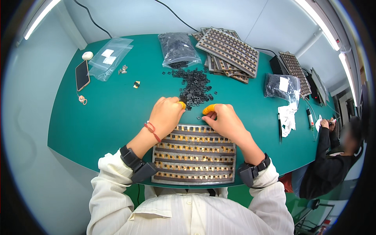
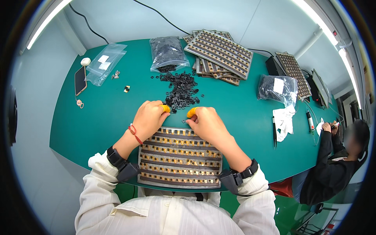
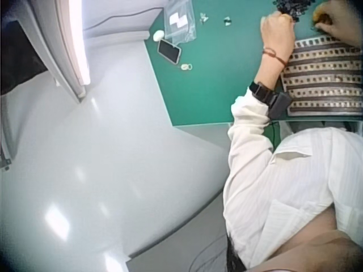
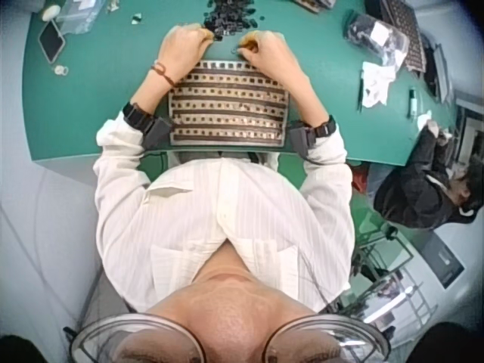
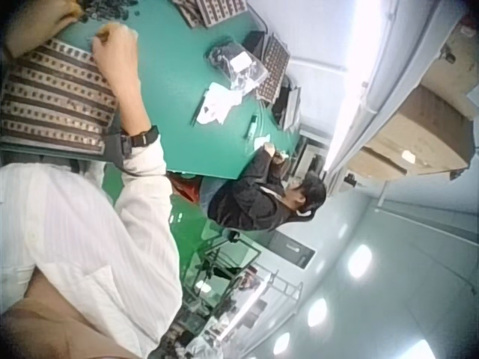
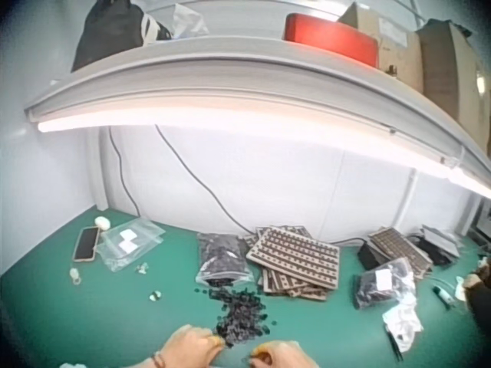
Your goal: Picking small black rings or components from a pile and placing them into a structured tray containing camera or sensor modules.
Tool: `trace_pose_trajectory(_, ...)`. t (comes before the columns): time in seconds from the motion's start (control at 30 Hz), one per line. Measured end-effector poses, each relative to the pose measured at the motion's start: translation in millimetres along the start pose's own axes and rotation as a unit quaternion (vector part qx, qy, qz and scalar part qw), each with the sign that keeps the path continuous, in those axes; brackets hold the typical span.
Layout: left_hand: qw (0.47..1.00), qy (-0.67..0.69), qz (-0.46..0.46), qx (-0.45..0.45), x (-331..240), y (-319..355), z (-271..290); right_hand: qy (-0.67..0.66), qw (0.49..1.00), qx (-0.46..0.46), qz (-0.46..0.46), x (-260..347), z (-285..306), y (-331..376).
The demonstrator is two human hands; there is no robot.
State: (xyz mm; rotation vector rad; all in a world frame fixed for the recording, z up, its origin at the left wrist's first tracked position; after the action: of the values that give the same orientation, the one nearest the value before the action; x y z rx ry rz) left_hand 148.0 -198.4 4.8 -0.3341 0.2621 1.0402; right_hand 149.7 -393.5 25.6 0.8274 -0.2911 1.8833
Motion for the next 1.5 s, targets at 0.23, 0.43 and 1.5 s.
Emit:
trace_pose_trajectory(0.23,0.996,0.058,0.057,0.022,9,22,11,0.031,0.999,-0.026,-0.004,10,-20,-8)
trace_pose_trajectory(0.43,0.992,0.116,-0.019,0.049,-10,46,20,0.013,0.999,-0.028,0.010,5,-19,-6)
trace_pose_trajectory(1.5,0.975,0.211,0.059,0.024,17,6,1,0.178,0.979,0.097,-0.024,20,-25,68)
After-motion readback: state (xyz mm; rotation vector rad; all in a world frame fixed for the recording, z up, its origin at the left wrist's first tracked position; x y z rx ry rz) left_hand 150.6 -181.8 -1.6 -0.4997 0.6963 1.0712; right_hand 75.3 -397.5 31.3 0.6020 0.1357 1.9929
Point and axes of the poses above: each hand's wrist, its own y-axis away from the middle knuckle, its own z-axis out of the back of the hand, x = y × z, the point moved 3 cm from there along -y, towards the middle knuckle, and after that the axes turned 9 degrees about x, right-handed, at the moved point
